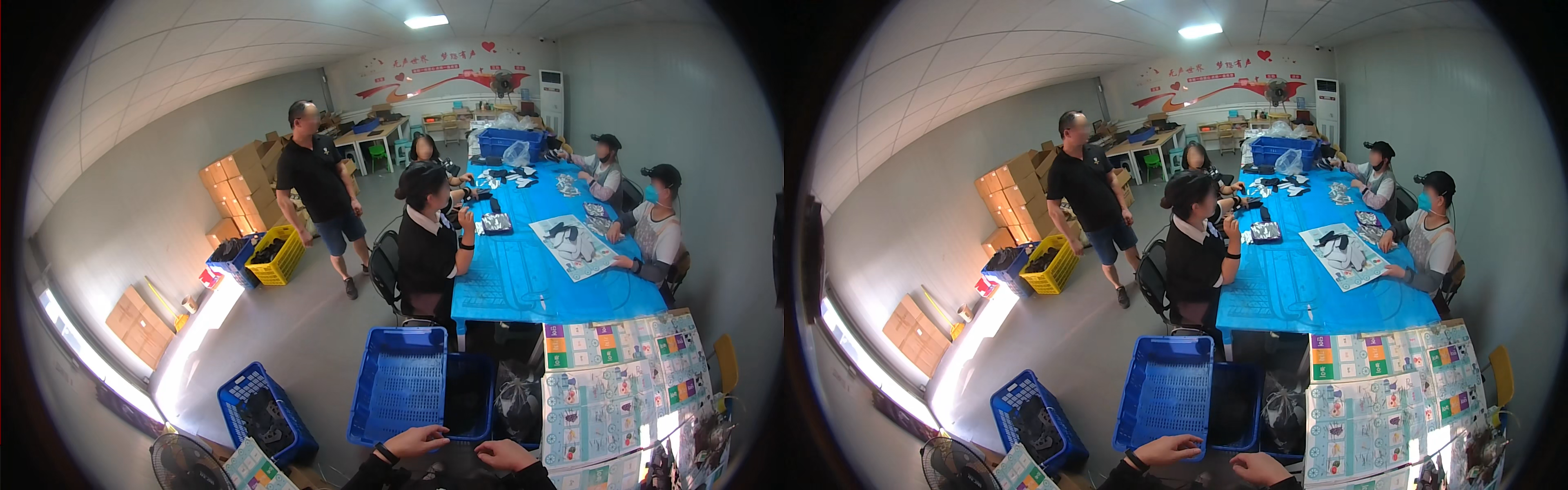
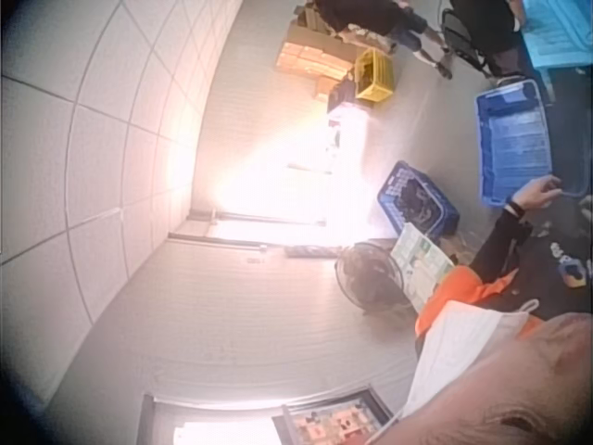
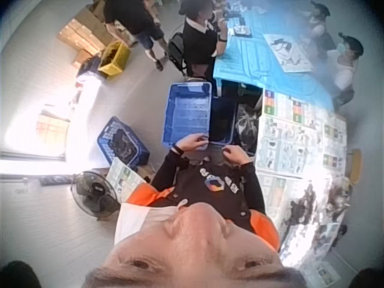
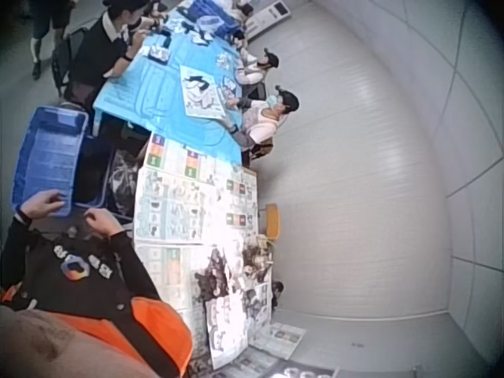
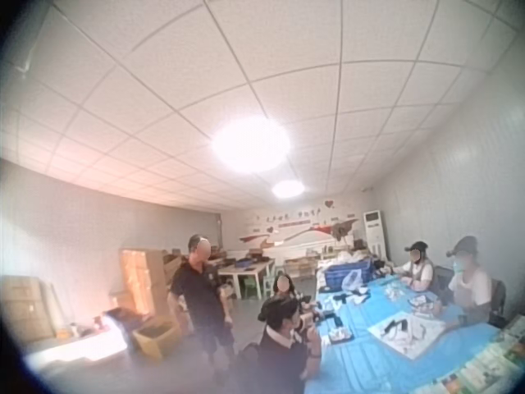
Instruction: Sorting and inspecting shoe components at a factory table.
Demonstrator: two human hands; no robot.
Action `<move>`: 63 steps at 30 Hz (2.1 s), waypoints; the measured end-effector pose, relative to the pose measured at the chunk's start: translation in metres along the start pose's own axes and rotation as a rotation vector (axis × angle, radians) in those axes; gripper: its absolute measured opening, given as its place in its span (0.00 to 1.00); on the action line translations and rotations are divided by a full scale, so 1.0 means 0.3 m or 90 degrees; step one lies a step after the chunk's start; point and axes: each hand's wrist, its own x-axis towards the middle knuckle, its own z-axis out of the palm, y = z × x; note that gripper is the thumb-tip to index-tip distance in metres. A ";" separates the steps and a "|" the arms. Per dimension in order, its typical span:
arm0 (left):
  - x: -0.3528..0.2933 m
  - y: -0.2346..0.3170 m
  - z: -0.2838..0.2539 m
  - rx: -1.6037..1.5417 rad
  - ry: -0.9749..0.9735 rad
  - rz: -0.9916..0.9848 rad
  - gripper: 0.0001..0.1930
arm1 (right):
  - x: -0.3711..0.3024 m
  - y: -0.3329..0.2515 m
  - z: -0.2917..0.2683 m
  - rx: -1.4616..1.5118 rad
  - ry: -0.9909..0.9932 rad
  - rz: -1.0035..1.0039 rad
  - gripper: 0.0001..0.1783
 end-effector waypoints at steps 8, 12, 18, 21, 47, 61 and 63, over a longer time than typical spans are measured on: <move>-0.006 0.022 0.013 -0.002 -0.013 -0.023 0.27 | 0.014 0.113 0.054 0.015 0.007 0.013 0.21; -0.002 0.000 0.011 0.021 0.042 0.031 0.24 | 0.059 0.212 0.075 -0.030 0.063 -0.072 0.17; 0.003 -0.009 -0.011 -0.017 0.049 0.007 0.22 | 0.139 0.401 0.112 -0.046 0.070 0.055 0.17; -0.003 -0.020 -0.009 -0.035 0.055 -0.027 0.21 | 0.146 0.449 0.131 -0.044 0.051 0.131 0.17; -0.346 -1.169 -0.166 0.343 0.304 -0.551 0.17 | -0.020 0.693 0.189 -0.056 0.003 0.326 0.18; -0.223 -1.248 0.159 -0.123 0.047 -0.498 0.22 | -0.172 0.638 0.194 -0.264 0.282 0.568 0.33; -0.228 -1.272 0.212 -0.133 0.048 -0.502 0.21 | -0.173 0.736 0.223 -0.217 0.236 0.570 0.38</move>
